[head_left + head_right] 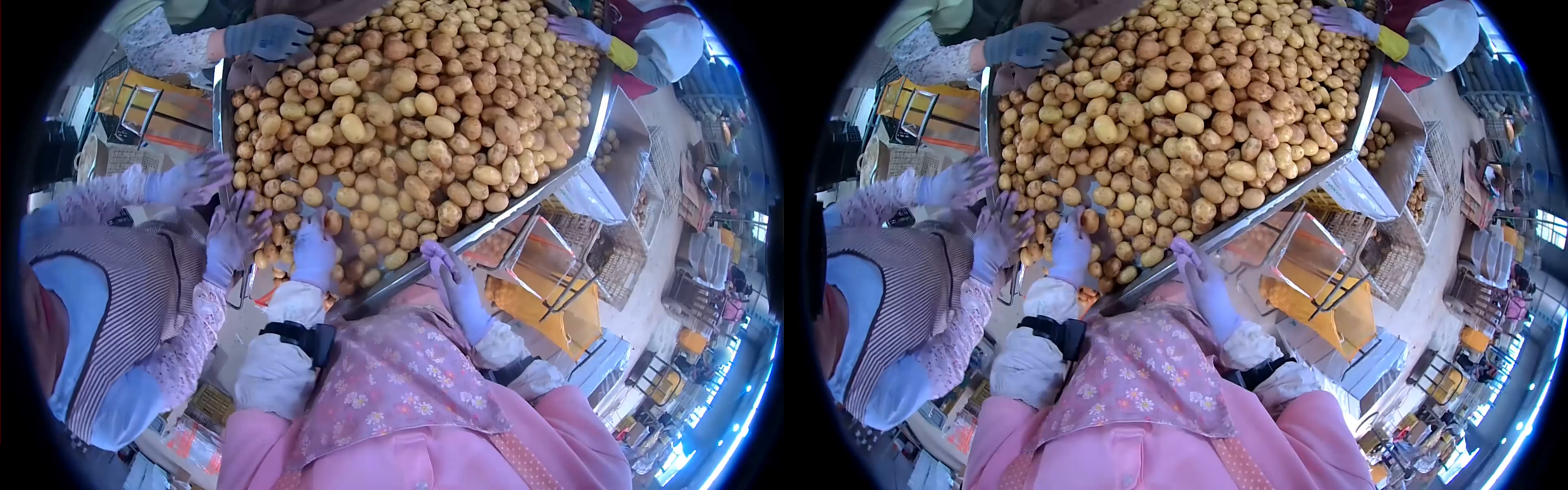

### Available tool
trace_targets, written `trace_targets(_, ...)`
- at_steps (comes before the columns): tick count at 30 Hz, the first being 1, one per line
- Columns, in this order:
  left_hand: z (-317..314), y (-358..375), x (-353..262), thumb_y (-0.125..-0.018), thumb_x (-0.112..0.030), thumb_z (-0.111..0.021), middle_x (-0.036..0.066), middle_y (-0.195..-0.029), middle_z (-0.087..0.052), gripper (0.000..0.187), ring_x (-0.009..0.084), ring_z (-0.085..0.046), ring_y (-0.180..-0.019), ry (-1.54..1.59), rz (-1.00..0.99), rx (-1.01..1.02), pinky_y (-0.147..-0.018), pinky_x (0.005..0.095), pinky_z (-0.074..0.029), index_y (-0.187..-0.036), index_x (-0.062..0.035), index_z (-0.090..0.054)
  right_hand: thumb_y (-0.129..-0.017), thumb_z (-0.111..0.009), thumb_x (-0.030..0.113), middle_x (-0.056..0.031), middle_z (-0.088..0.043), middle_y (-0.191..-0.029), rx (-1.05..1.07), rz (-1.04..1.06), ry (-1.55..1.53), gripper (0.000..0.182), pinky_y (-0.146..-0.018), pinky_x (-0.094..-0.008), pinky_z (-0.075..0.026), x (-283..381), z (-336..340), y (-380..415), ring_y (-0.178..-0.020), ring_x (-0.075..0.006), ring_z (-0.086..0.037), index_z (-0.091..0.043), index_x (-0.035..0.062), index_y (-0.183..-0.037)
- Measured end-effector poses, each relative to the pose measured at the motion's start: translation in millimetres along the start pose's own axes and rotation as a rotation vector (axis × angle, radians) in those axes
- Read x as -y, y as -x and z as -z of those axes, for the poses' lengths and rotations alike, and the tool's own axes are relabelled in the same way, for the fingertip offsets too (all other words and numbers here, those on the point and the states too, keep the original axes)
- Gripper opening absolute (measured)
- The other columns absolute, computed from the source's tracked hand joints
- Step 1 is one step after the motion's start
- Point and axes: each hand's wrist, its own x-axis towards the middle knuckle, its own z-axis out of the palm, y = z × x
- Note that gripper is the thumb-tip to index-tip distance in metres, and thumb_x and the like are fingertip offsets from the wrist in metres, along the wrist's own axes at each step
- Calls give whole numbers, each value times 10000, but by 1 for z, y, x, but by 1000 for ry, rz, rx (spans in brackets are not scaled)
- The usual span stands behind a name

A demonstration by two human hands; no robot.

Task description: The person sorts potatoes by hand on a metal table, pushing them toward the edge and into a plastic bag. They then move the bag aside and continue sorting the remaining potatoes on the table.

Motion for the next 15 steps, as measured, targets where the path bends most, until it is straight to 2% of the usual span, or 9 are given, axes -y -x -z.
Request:
trace_targets(1,1,7,9,-887,-45,-568,236,-1244,-613,465,428,-600,-1174,-4,6,3,-984,496,-514,-1352,-45,-588,-1098,-534,181,-127,-614,-1370,-2,-5,-12,430,-1120,-340,-426,-1,3,5,-1276,-204,-575,-492,-53,-1456)
trace_targets(3,9,13,33,-886,-5,-560,237,-1334,-597,479,430,-565,-1258,75,-300,-152,-1062,474,-482,-1363,-33,-590,-1100,-534,209,-127,-615,-1369,18,-13,-97,446,-1118,-341,-426,-8,15,1,-1274,-205,-573,-491,-50,-1461)
trace_targets(4,13,20,42,-896,-12,-561,226,-1405,-570,473,422,-531,-1317,140,-252,-98,-1122,456,-441,-1368,-22,-591,-1100,-533,213,-128,-617,-1365,21,-12,-109,448,-1119,-342,-425,-14,20,-1,-1268,-208,-577,-491,-47,-1463)
trace_targets(7,6,54,56,-897,-25,-572,212,-1402,-569,469,413,-539,-1304,63,-257,-135,-1117,461,-445,-1366,-26,-592,-1099,-529,192,-129,-626,-1350,15,-73,-70,430,-1098,-333,-438,-10,20,-4,-1250,-213,-586,-498,-47,-1455)
trace_targets(8,4,60,56,-897,-35,-580,205,-1406,-566,468,402,-548,-1292,-24,-219,-64,-1115,468,-443,-1364,-46,-599,-1098,-529,180,-127,-629,-1342,15,-68,-23,420,-1081,-324,-447,-9,18,-7,-1244,-209,-589,-502,-52,-1447)
trace_targets(12,-6,56,54,-879,-53,-610,196,-1406,-560,492,399,-568,-1259,-110,-170,-85,-1103,455,-464,-1371,-80,-605,-1092,-540,161,-115,-635,-1317,7,-35,60,400,-1029,-295,-467,-7,9,-15,-1202,-186,-598,-518,-57,-1427)
trace_targets(13,-6,54,53,-879,-53,-610,196,-1406,-560,492,399,-568,-1259,-104,-165,-94,-1103,455,-464,-1371,-80,-605,-1091,-546,164,-113,-636,-1314,5,-54,85,401,-1025,-292,-468,-4,8,-16,-1185,-179,-602,-521,-55,-1426)
trace_targets(15,-5,52,47,-953,-94,-603,192,-1388,-573,417,367,-582,-1256,117,-121,-133,-1071,411,-494,-1367,-46,-594,-1090,-548,161,-113,-636,-1319,37,-49,53,403,-1025,-294,-468,-5,7,-14,-1174,-177,-604,-518,-55,-1429)
